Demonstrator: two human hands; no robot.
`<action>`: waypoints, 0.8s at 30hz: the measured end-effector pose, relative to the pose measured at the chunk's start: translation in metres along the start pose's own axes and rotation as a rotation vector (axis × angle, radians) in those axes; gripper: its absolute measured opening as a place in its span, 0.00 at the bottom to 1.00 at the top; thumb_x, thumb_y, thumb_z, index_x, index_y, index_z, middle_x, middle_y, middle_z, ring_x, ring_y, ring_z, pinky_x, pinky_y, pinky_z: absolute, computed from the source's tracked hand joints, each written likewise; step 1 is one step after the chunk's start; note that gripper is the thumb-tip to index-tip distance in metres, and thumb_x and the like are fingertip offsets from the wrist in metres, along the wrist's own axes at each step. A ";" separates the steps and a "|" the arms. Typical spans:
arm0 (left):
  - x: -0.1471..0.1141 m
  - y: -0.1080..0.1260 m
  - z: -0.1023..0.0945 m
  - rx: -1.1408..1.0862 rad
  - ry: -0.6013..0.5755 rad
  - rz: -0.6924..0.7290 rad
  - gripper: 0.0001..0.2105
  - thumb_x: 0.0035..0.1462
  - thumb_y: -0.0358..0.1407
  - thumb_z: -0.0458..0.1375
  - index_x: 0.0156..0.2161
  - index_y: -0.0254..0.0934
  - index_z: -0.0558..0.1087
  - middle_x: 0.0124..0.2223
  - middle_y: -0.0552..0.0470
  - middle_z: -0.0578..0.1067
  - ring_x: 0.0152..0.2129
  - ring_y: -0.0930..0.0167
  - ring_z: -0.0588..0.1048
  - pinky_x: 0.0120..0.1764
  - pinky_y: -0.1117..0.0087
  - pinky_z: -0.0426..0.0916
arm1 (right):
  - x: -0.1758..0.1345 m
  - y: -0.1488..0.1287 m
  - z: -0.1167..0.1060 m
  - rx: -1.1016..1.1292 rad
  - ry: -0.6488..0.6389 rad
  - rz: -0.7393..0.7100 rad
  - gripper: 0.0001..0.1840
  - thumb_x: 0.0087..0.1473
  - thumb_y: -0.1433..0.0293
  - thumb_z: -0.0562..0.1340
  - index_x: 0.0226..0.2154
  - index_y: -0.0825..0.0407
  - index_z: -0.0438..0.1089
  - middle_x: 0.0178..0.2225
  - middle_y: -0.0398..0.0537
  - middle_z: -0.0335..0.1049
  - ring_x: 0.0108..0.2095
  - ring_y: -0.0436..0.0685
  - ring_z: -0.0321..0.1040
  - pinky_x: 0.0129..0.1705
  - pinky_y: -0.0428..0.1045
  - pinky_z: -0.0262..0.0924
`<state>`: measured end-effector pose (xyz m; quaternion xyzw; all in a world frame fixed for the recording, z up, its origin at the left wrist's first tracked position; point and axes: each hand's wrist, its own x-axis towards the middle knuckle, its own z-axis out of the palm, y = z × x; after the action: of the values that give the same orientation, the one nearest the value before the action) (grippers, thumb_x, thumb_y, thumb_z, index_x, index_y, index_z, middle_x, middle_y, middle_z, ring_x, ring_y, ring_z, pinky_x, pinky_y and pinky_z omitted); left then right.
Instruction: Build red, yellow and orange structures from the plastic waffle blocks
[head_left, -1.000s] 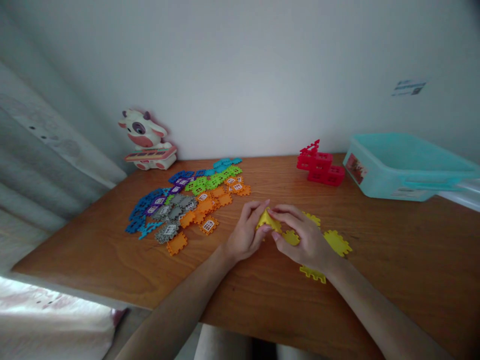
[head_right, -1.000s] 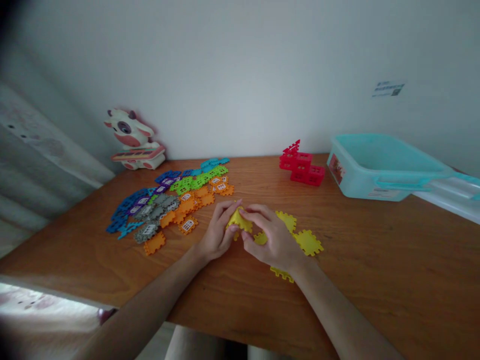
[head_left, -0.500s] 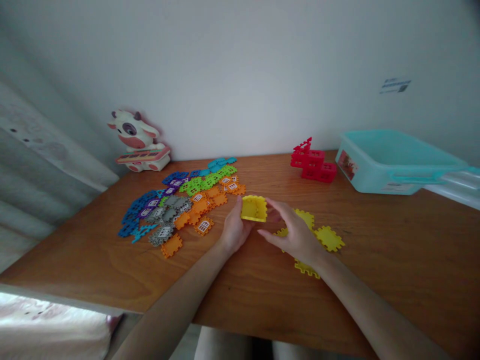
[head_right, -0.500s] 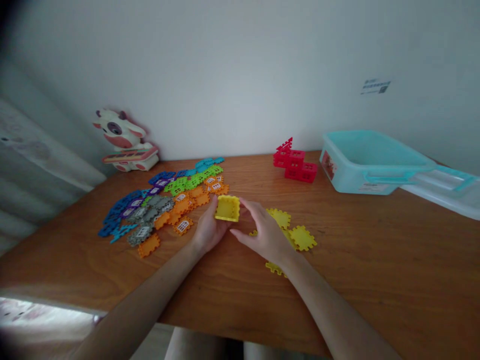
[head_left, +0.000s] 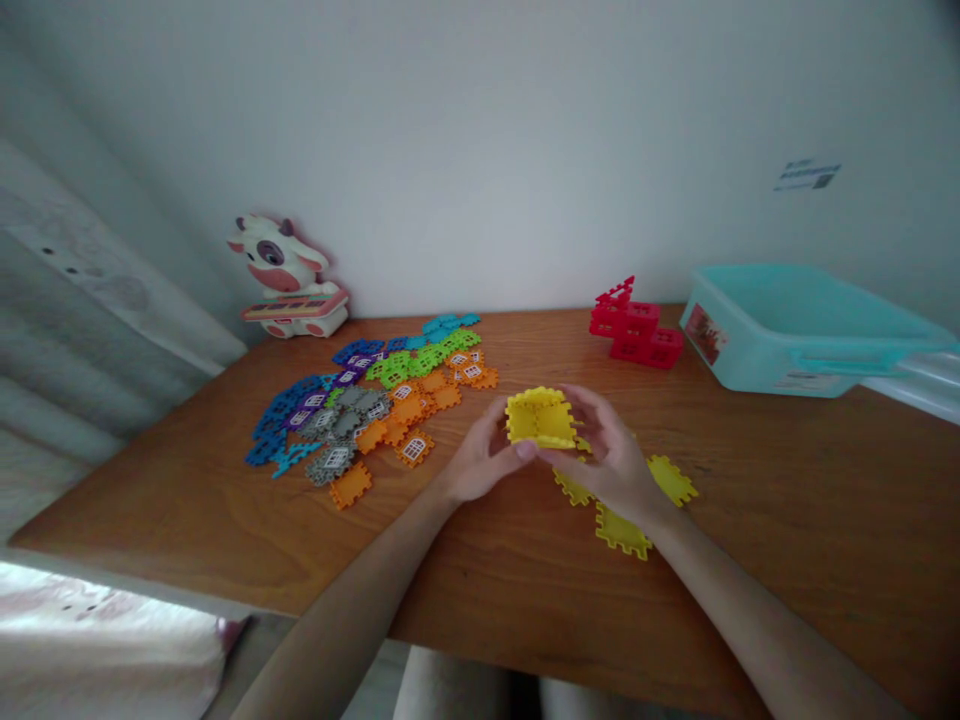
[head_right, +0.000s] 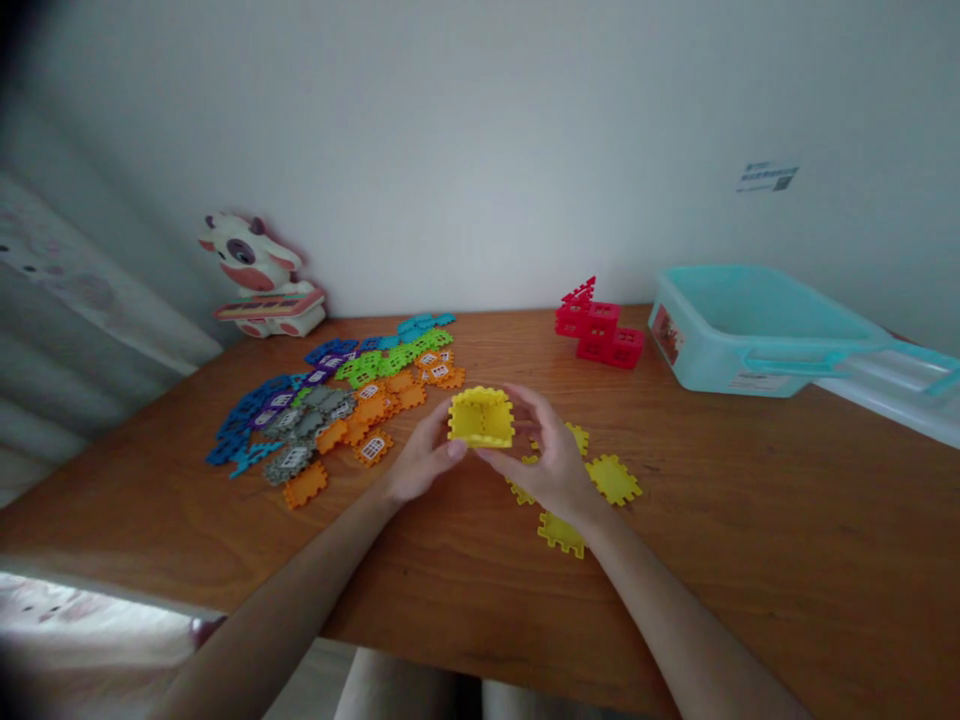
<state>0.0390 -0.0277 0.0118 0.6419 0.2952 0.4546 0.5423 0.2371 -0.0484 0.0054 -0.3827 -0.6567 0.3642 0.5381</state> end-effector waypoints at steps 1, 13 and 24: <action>-0.001 0.003 -0.003 0.089 -0.015 0.055 0.31 0.51 0.48 0.70 0.57 0.38 0.71 0.58 0.41 0.73 0.57 0.55 0.71 0.61 0.54 0.65 | 0.001 0.000 -0.001 0.053 -0.007 0.010 0.37 0.51 0.60 0.73 0.59 0.42 0.61 0.58 0.54 0.70 0.55 0.64 0.72 0.54 0.60 0.73; 0.003 -0.001 -0.013 0.338 -0.017 0.188 0.25 0.48 0.39 0.73 0.51 0.39 0.74 0.52 0.44 0.75 0.48 0.62 0.75 0.52 0.59 0.74 | 0.005 0.005 -0.014 0.109 -0.119 0.135 0.34 0.46 0.58 0.75 0.52 0.41 0.62 0.53 0.51 0.74 0.52 0.62 0.75 0.54 0.61 0.72; 0.002 0.003 -0.016 0.398 -0.070 0.152 0.23 0.51 0.38 0.70 0.53 0.40 0.75 0.52 0.44 0.77 0.45 0.63 0.77 0.47 0.64 0.74 | 0.005 0.013 -0.029 -0.279 -0.152 0.039 0.33 0.48 0.56 0.73 0.54 0.44 0.67 0.48 0.51 0.74 0.39 0.59 0.76 0.42 0.57 0.76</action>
<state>0.0256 -0.0197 0.0153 0.7720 0.3108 0.4045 0.3791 0.2663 -0.0360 0.0006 -0.4376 -0.7324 0.3077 0.4212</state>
